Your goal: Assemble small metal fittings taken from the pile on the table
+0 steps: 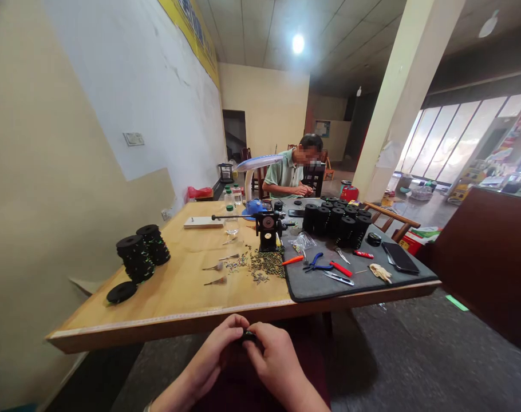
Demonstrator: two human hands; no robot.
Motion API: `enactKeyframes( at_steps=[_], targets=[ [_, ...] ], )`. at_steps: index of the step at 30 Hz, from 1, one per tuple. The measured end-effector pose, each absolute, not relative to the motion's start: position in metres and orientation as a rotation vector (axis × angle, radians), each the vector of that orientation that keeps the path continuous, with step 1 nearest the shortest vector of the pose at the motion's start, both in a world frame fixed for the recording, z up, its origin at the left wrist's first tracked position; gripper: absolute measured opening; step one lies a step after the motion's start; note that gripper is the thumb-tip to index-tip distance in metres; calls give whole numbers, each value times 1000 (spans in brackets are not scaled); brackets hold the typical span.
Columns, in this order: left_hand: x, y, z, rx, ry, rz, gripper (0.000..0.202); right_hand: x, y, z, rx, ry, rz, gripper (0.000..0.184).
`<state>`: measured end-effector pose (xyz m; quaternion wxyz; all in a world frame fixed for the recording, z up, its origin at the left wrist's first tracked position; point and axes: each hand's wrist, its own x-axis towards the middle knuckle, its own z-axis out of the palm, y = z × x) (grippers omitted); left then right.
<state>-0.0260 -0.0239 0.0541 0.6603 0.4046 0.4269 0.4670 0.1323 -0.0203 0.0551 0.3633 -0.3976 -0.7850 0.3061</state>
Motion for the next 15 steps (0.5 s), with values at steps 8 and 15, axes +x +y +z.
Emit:
enactKeyframes(
  at_steps=[8,15],
  targets=[
    [-28,-21,45,1022,1041,1061,21,136,-16,53,-1025,-1975,876,23],
    [-26,-24,48,750,886,1121,20,146,-16,47,-1064,-1785,1027,21]
  ],
)
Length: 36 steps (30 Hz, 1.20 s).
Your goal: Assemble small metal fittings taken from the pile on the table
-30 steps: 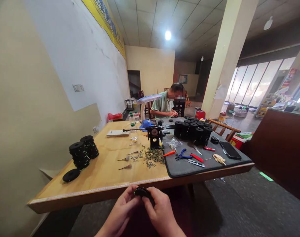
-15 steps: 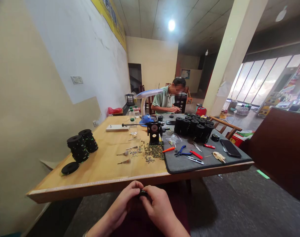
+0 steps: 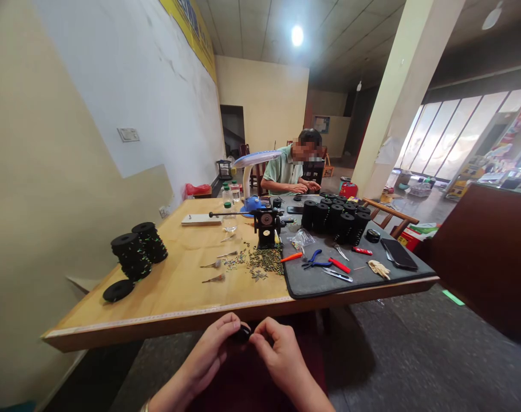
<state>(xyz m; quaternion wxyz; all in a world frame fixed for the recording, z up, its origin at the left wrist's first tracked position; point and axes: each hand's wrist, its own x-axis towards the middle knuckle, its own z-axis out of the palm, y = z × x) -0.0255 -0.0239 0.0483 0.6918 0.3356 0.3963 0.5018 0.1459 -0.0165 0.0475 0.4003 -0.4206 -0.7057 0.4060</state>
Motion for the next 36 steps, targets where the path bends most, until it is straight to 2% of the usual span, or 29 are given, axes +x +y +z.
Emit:
enactKeyframes(
  at_steps=[9,14,16,21,26,28,33,36],
  targets=[
    [-24,-25,46,569,631,1096,8,140,-16,32,-987,-1592,1012,27],
    [-22,-23,43,559,527,1134,6,128,-15,21,-891,-1395,1318,34],
    [-20,-22,43,597,508,1132,6,127,-13,21,-861,-1355,1346,36],
    [-19,-19,41,751,561,1136,5,133,-11,31,-878,-1502,1023,27],
    [-22,-14,38,1038,882,1123,25,141,-11,35,-847,-1848,695,16],
    [-23,-14,37,1063,926,1099,26,141,-10,36,-858,-1870,765,18],
    [-22,-19,44,751,748,1066,22,139,-5,40,-917,-1582,1278,32],
    [-20,-20,48,683,682,1078,21,139,-5,44,-890,-1567,1259,34]
  ],
)
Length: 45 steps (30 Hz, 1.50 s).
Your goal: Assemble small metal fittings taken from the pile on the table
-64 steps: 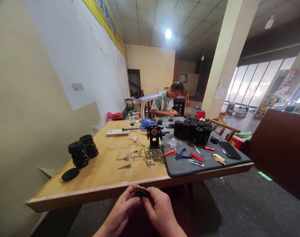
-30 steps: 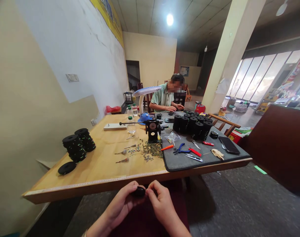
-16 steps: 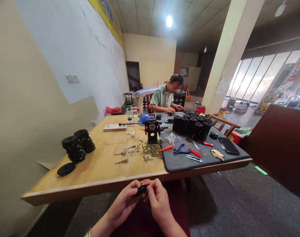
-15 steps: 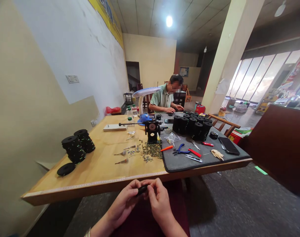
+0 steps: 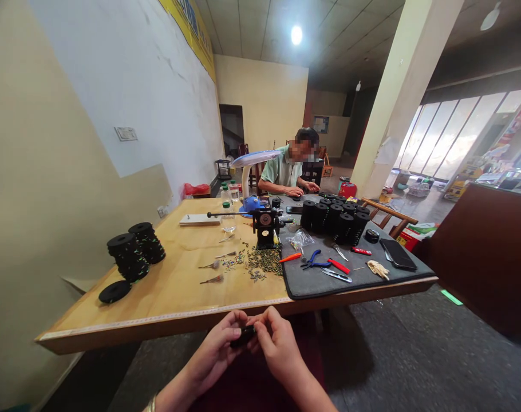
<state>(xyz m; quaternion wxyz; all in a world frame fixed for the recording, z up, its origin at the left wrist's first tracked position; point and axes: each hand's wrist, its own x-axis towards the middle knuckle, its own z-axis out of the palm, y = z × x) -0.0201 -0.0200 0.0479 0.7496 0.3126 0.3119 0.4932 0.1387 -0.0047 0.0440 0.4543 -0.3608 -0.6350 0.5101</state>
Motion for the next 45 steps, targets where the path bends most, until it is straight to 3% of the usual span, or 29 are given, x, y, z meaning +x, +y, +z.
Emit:
enactKeyframes(
  at_steps=[5,13,20,28,34,40,45],
  targets=[
    [-19,-17,43,860,838,1126,20,140,-8,52,-969,-1779,871,32],
    [-16,-16,44,690,749,1094,25,140,-4,42,-891,-1536,1292,38],
    [-15,-17,41,821,853,1043,23,141,-8,44,-974,-1749,892,31],
    [-14,-18,48,672,763,1002,25,141,-4,38,-932,-1535,1268,37],
    [-12,-17,41,862,898,1040,23,141,-8,43,-992,-1766,872,31],
    [-13,-18,40,770,844,1032,20,142,-1,35,-944,-1535,1306,42],
    [-12,-20,44,692,778,1015,24,142,-3,35,-930,-1530,1305,41]
  ],
)
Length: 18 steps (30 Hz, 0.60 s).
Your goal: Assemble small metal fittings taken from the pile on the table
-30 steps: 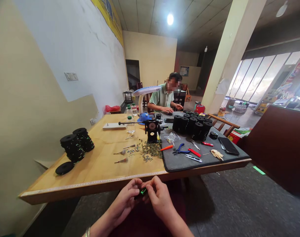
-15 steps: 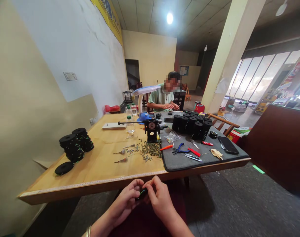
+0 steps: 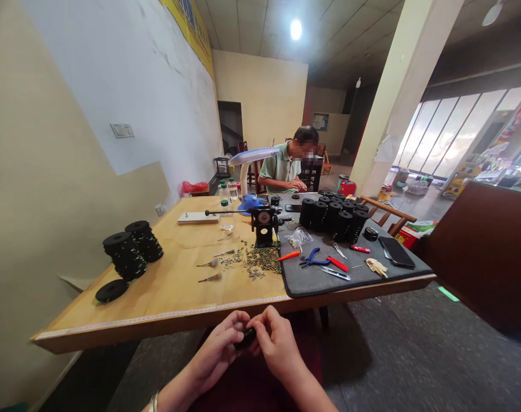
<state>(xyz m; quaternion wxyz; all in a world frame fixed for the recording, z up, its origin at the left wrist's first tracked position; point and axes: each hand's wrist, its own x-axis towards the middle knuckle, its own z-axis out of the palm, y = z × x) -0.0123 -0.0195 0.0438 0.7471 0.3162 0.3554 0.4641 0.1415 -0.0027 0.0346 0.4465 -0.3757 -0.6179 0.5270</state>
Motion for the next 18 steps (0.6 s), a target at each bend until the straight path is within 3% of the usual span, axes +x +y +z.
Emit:
enactKeyframes(
  at_steps=[7,14,18],
  targets=[
    [-11,-18,37,863,878,1062,18,141,-9,40,-985,-1831,751,22],
    [-8,-19,43,751,840,1038,19,141,-7,35,-937,-1624,1211,29],
    [-6,-19,46,718,817,1025,17,140,-8,37,-948,-1664,1139,29]
  ],
)
